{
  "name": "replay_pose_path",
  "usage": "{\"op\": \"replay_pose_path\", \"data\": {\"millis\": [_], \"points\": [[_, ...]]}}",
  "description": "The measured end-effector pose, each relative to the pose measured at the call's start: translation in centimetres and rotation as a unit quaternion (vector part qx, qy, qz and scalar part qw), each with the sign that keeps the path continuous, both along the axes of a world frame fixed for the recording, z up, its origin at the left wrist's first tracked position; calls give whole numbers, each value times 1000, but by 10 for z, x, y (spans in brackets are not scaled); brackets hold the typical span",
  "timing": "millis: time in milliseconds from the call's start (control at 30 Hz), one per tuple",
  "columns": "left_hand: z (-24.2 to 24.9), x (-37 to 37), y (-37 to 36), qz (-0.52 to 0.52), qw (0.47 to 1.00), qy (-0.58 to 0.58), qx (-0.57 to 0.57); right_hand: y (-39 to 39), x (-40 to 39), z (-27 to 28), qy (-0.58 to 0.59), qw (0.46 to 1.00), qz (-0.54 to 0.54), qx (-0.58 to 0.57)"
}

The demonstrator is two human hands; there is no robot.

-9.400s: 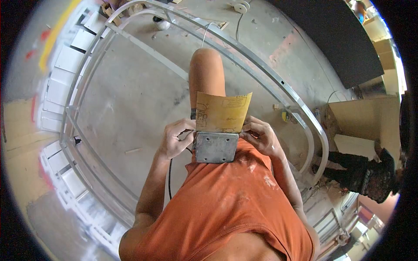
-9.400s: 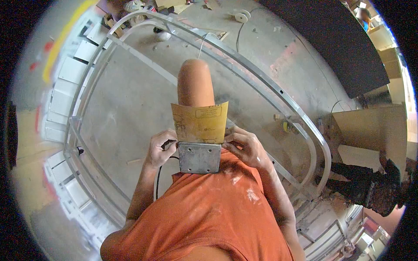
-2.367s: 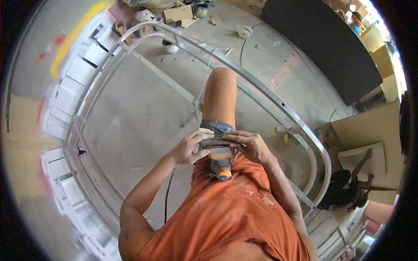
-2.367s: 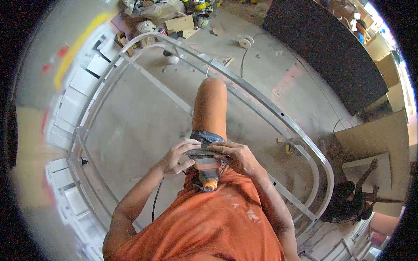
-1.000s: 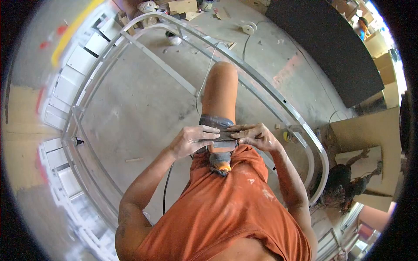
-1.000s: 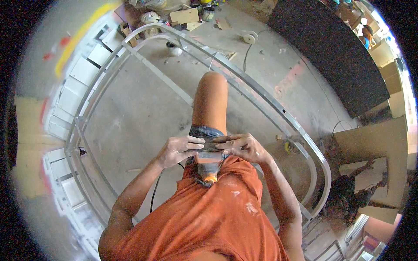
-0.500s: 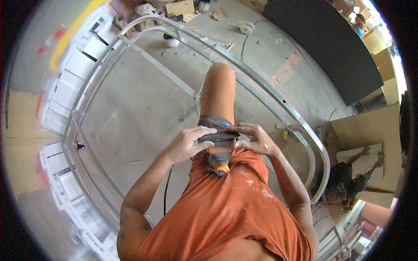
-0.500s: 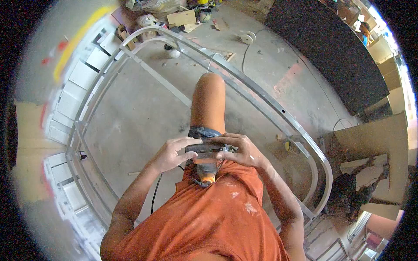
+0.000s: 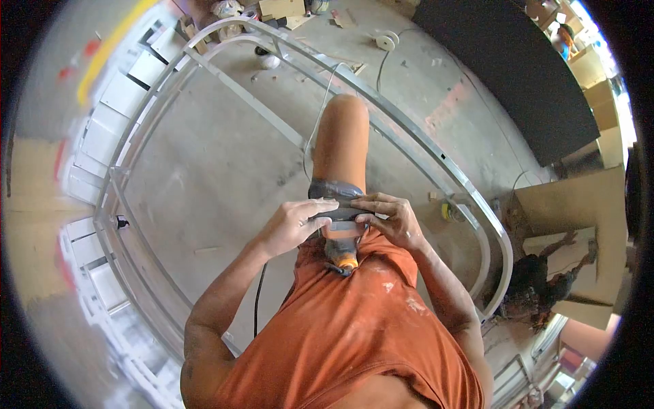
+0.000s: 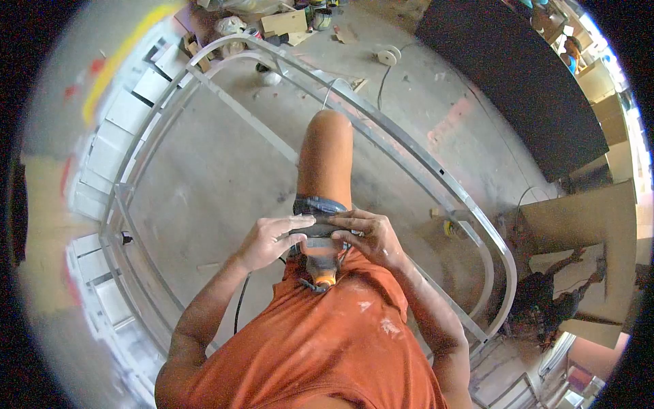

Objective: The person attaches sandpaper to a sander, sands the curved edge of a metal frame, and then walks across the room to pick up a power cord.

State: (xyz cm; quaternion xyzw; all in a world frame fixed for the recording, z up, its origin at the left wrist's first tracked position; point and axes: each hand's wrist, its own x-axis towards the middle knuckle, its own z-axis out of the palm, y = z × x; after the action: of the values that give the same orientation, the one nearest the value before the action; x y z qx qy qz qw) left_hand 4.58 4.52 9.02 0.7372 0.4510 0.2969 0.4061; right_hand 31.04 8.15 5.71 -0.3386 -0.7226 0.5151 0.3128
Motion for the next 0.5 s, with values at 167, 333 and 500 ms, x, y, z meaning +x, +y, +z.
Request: {"op": "replay_pose_path", "data": {"millis": [167, 333, 500], "points": [[-3, 5, -3, 7, 998, 13, 64, -4, -1, -5, 8, 1000, -28, 7], [5, 17, -2, 33, 997, 12, 74, -8, -3, -12, 13, 998, -44, 48], [5, 23, 2, 18, 989, 65, 135, -4, -2, -9, 18, 998, -14, 55]]}}
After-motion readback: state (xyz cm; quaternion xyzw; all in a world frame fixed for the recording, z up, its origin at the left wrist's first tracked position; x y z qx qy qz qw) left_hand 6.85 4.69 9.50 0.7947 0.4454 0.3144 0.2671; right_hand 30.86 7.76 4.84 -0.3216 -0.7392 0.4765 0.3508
